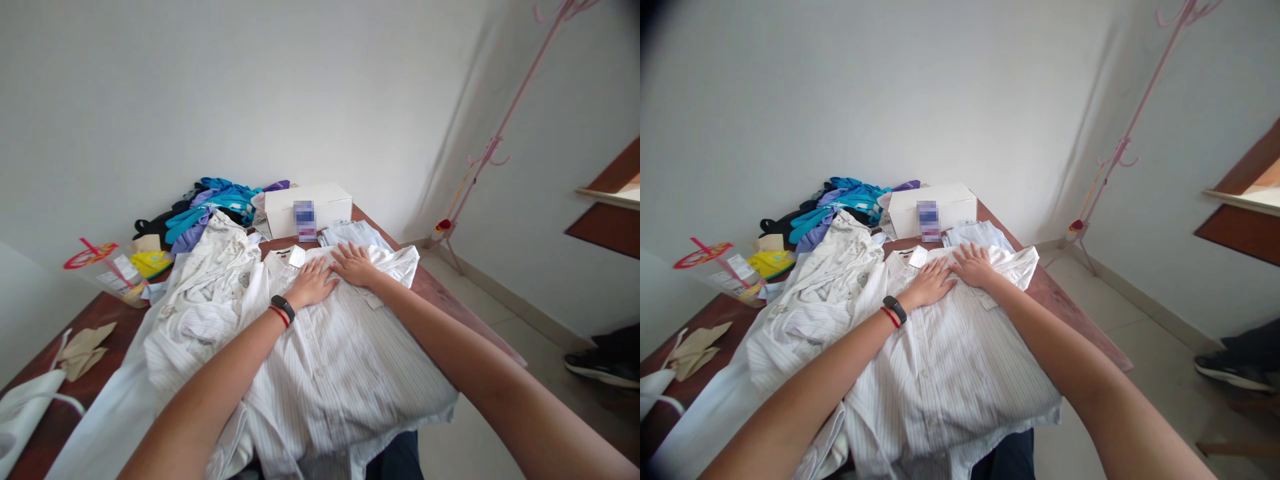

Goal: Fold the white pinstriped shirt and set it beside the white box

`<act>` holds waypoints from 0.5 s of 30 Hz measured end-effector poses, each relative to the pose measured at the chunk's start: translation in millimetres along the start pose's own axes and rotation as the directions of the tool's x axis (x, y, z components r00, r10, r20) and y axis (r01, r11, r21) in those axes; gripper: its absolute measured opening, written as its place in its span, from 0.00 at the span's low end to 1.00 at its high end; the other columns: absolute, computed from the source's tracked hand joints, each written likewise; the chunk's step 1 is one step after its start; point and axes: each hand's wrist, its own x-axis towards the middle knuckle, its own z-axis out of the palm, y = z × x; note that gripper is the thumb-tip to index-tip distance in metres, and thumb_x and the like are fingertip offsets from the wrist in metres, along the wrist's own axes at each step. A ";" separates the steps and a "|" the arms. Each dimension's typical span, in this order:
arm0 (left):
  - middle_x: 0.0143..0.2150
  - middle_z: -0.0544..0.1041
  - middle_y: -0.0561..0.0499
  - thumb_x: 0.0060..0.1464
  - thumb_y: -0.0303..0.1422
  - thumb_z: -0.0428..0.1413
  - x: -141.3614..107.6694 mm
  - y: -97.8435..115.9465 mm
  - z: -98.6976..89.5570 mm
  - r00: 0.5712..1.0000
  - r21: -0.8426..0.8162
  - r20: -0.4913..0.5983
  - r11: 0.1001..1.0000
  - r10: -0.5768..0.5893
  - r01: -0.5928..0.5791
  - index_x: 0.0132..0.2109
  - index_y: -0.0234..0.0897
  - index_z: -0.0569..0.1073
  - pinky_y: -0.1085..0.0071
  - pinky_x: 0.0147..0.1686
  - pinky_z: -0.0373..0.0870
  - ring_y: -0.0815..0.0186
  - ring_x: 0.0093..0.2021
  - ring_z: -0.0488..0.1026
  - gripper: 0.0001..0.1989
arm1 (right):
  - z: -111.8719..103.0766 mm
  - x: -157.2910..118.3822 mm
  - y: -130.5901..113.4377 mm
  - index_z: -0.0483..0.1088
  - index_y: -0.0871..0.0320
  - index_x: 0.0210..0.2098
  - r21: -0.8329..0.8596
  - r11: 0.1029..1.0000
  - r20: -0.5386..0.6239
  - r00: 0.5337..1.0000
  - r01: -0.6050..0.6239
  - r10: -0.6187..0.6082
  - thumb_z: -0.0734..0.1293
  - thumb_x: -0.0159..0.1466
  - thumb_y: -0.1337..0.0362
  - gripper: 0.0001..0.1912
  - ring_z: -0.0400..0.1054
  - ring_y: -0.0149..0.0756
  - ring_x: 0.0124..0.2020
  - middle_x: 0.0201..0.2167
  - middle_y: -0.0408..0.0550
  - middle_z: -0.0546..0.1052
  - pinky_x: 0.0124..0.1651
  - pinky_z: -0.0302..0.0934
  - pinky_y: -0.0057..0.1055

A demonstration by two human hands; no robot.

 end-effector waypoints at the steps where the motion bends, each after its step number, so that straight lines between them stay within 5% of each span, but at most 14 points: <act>1: 0.77 0.51 0.42 0.71 0.51 0.39 0.3 -0.2 0.5 1.000 -0.002 0.001 1.000 -0.003 0.003 0.73 0.40 0.59 0.44 0.71 0.48 0.45 0.76 0.48 0.32 | 0.1 -0.6 -2.5 0.49 0.53 0.76 0.007 1.000 0.003 1.000 -0.002 0.002 0.48 0.75 0.42 0.37 0.29 0.61 0.77 0.78 0.55 0.41 0.73 0.30 0.62; 10: 0.78 0.51 0.44 0.69 0.43 0.45 3.3 -3.6 4.5 1.000 -0.018 -0.010 1.000 0.025 -0.025 0.77 0.42 0.50 0.50 0.72 0.47 0.50 0.76 0.47 0.33 | -5.0 -9.4 -39.4 0.49 0.51 0.76 0.213 0.953 0.032 0.973 0.218 -0.229 0.48 0.75 0.42 0.36 0.35 0.55 0.77 0.77 0.50 0.46 0.73 0.36 0.58; 15: 0.77 0.52 0.45 0.68 0.40 0.46 3.5 -3.9 5.5 0.999 -0.021 -0.022 0.999 0.031 -0.032 0.77 0.42 0.50 0.51 0.71 0.48 0.51 0.75 0.49 0.33 | -8.2 -10.7 -42.9 0.52 0.50 0.75 0.242 0.943 0.035 0.970 0.227 -0.242 0.49 0.75 0.43 0.34 0.40 0.50 0.77 0.76 0.51 0.49 0.74 0.37 0.55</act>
